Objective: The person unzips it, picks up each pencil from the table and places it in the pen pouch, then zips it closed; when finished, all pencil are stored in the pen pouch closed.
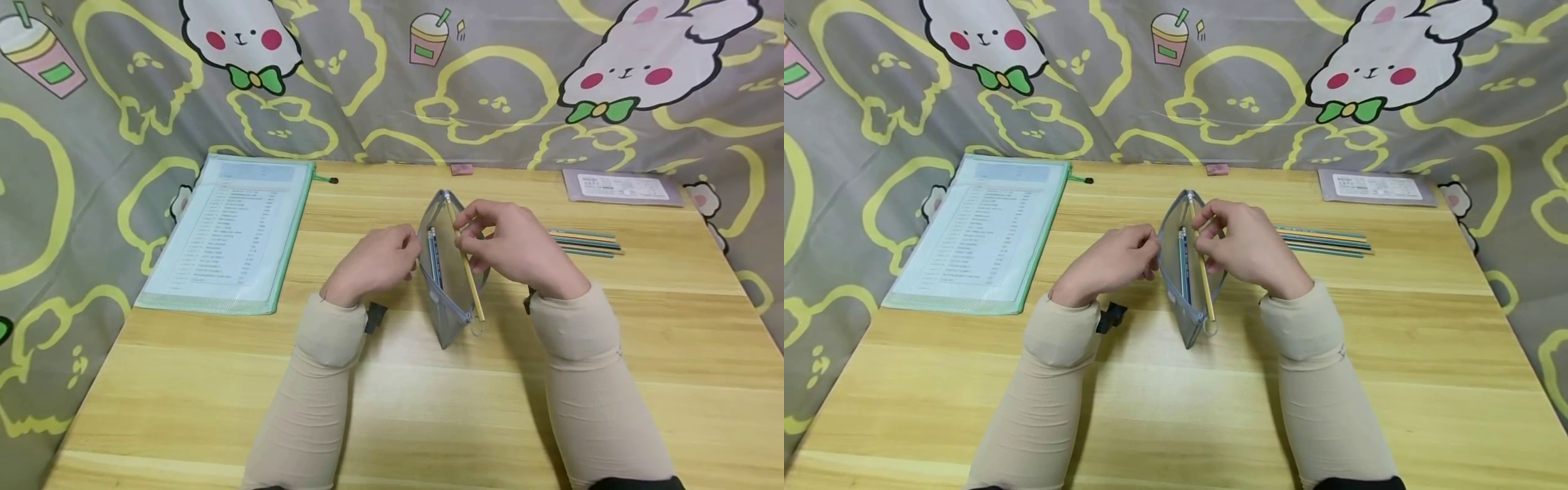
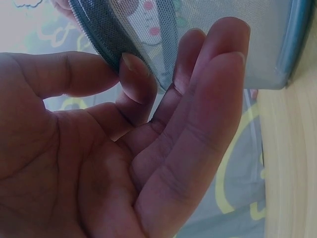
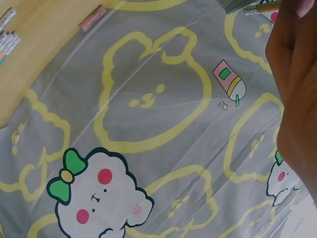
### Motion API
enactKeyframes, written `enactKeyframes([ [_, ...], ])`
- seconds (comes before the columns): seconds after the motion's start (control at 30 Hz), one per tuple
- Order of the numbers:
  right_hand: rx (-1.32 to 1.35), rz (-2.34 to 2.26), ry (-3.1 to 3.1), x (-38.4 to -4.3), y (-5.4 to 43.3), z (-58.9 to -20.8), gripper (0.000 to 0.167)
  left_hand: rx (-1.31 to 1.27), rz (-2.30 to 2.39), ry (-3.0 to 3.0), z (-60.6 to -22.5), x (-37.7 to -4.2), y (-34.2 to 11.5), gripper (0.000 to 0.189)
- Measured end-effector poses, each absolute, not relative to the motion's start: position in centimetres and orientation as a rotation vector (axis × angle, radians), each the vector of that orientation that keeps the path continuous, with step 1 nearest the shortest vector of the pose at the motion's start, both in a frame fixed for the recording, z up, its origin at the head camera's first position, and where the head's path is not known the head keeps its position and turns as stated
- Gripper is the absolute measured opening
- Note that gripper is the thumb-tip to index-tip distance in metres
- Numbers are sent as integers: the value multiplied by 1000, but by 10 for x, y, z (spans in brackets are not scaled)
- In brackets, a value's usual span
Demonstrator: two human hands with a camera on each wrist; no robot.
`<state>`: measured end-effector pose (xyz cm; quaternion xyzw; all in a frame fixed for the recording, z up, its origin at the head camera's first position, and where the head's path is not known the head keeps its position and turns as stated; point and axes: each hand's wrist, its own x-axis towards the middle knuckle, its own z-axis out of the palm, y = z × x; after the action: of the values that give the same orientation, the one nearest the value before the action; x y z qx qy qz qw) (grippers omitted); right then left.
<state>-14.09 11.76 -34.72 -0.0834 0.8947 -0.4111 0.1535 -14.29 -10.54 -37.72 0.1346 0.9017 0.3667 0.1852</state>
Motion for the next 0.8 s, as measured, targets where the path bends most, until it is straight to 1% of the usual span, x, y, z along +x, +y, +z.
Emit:
enactKeyframes([
  [0.8,-236,-1139,2615,-143,118,-349,16,377,1036,2539,-376,-143,-105,33],
])
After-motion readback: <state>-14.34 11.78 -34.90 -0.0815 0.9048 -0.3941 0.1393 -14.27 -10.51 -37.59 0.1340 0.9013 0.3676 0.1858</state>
